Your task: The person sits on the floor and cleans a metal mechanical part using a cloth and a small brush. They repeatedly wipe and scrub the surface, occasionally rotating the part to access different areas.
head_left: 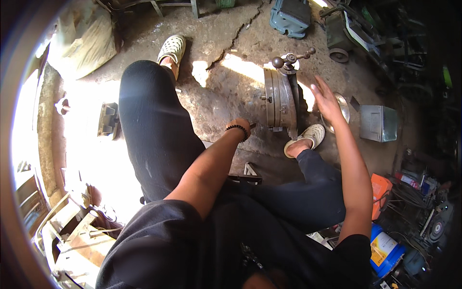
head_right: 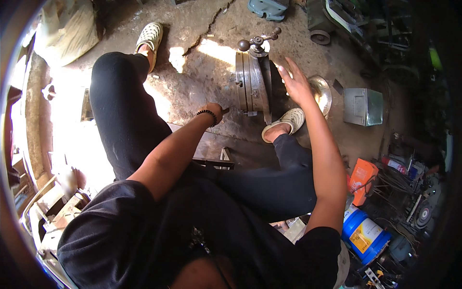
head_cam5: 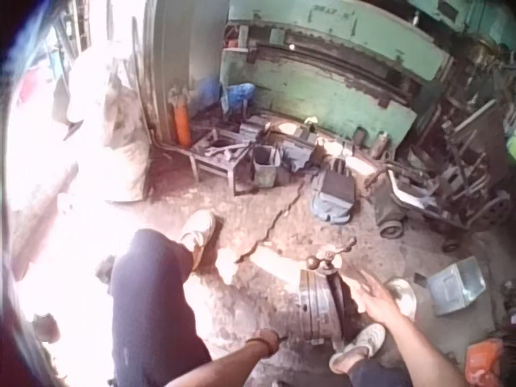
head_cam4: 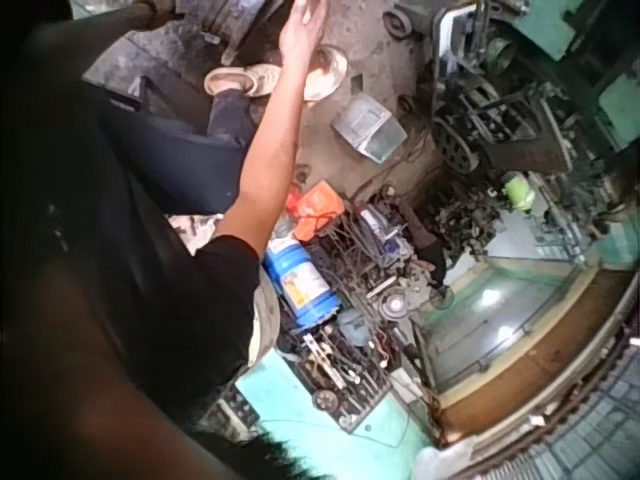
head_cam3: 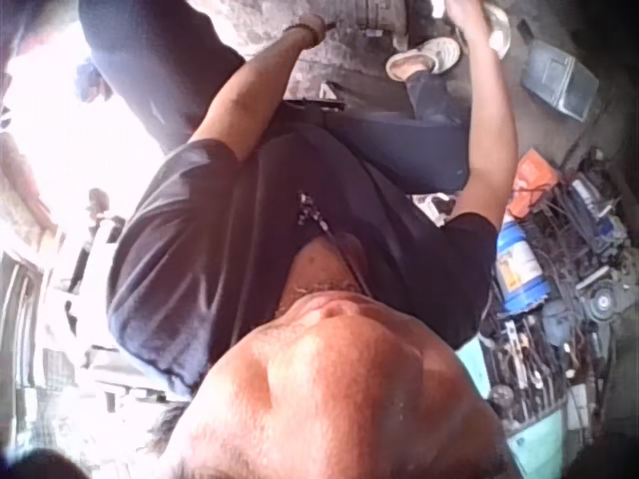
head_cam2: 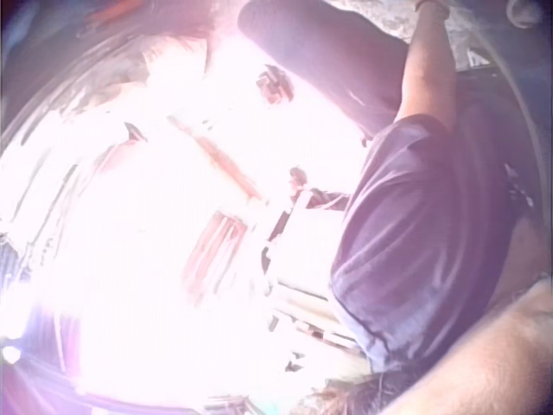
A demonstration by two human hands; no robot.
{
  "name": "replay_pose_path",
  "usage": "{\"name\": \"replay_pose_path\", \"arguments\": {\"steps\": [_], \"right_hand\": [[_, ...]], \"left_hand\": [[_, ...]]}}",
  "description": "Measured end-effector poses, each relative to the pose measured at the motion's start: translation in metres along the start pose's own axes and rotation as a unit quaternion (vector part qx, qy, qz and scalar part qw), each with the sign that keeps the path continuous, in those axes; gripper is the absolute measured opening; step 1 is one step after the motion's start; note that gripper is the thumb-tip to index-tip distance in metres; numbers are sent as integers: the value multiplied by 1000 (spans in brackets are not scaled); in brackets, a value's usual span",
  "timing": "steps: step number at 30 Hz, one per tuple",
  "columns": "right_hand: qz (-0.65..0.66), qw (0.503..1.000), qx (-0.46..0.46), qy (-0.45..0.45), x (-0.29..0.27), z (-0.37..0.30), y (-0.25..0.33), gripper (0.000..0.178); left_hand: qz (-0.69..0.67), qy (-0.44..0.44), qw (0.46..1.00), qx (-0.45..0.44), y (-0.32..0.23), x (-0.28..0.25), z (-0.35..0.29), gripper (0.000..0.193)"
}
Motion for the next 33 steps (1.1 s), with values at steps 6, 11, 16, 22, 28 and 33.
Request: {"name": "replay_pose_path", "arguments": {"steps": [6,11,16,22,28,33], "right_hand": [[63,996,65,-1,-10,-41,31,63],[66,990,53,-116,-83,-82,45,52],[144,911,-33,-385,-177,-194,50,32],[50,805,236,-542,-141,-421,-76,17],[254,713,467,-456,117,-567,-185,19],[306,731,525,-312,253,-580,-223,48]], "left_hand": [[-25,16,999,16,12,28,24,46],[-15,25,999,46,6,30,20,54],[61,68,993,76,-3,30,22,55],[328,51,905,268,44,87,88,42],[246,159,949,116,94,99,80,50],[312,110,939,98,93,78,62,51]]}}
Point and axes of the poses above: each hand's wrist, its own z-axis towards the middle knuckle, its own x-axis out of the palm, y = z × x, the point moved 5 cm from there along z, towards the middle knuckle, and after that the axes turned 2 degrees about x, right-handed, at the moved point
